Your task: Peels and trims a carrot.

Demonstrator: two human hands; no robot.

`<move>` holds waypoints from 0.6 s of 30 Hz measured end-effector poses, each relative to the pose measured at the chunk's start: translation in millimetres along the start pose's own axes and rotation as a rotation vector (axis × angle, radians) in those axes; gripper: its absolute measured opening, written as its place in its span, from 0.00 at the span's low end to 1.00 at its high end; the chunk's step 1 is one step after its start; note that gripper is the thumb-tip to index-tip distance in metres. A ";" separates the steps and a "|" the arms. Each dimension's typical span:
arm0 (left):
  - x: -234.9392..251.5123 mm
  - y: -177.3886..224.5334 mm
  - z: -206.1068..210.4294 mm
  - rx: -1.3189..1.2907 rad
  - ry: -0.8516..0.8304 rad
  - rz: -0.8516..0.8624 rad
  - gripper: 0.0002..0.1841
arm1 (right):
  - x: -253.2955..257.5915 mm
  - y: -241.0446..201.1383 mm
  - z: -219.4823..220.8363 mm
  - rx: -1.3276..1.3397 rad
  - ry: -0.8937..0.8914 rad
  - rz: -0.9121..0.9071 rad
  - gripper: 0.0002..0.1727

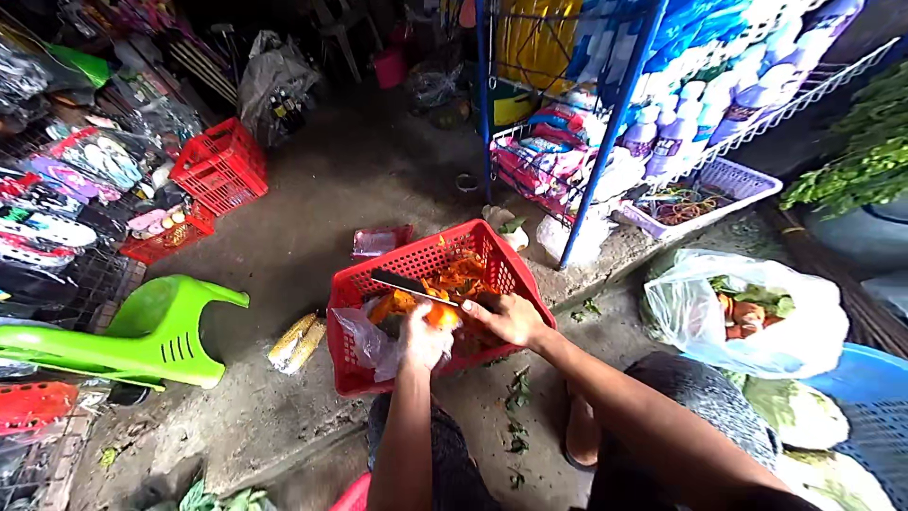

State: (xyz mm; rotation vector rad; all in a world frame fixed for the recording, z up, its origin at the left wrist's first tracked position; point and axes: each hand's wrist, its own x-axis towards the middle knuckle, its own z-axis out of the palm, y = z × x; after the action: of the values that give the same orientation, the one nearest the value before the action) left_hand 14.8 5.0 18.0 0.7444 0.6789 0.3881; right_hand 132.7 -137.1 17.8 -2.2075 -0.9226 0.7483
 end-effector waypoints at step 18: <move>0.8 -17.5 -4.7 -0.198 0.057 0.072 0.16 | 1.3 25.3 43.3 -0.287 0.367 -0.405 0.55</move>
State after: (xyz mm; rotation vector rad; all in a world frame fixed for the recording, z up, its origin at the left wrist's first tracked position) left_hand 13.6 -4.2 2.4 0.5726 0.6582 0.5361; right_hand 113.7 -136.4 -28.7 -2.1850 -1.2846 0.0198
